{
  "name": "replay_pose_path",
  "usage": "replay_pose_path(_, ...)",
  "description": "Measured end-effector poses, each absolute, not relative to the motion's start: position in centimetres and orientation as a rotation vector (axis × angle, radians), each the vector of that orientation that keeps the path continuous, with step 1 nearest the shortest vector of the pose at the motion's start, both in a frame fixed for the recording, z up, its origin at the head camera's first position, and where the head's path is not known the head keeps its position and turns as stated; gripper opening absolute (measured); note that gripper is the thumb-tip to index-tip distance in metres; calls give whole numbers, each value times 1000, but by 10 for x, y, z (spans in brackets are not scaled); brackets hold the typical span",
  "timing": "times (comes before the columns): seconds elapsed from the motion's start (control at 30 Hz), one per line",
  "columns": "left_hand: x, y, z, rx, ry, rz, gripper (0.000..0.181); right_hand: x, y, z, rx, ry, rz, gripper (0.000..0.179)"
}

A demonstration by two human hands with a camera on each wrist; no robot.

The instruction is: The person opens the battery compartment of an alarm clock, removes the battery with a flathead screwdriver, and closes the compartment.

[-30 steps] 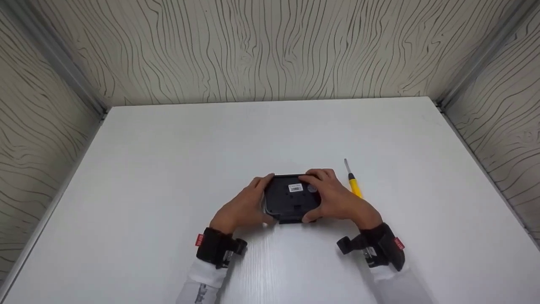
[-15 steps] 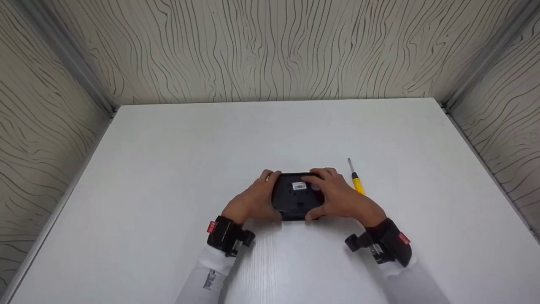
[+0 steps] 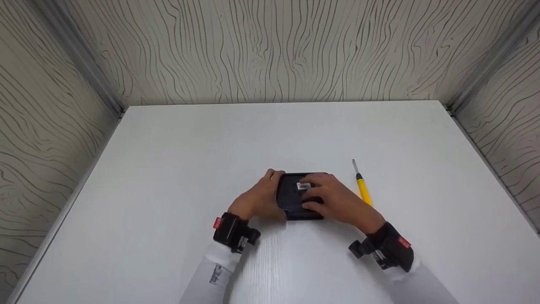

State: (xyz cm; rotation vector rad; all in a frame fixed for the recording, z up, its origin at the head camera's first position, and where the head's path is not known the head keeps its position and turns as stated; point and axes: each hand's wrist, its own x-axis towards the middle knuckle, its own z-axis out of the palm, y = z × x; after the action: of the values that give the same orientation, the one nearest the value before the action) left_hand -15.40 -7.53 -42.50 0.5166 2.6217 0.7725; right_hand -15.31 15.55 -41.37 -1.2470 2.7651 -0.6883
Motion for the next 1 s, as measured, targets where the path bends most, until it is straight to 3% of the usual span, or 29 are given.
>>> replay_pose_path(0.1,-155,-75,-425,523,2624,782,110,-153,151,-413,-1426,2845,-559,5)
replay_pose_path(0.3,-156,-75,-425,522,2632,777,108,-151,141,-406,-1616,2918,-155,3)
replay_pose_path(0.6,-156,-77,-427,535,2644,782,103,-149,131,-398,-1737,2879,261,5)
replay_pose_path(1.0,-155,-76,-425,541,2636,801,100,-145,133,-399,-1769,2895,365,8)
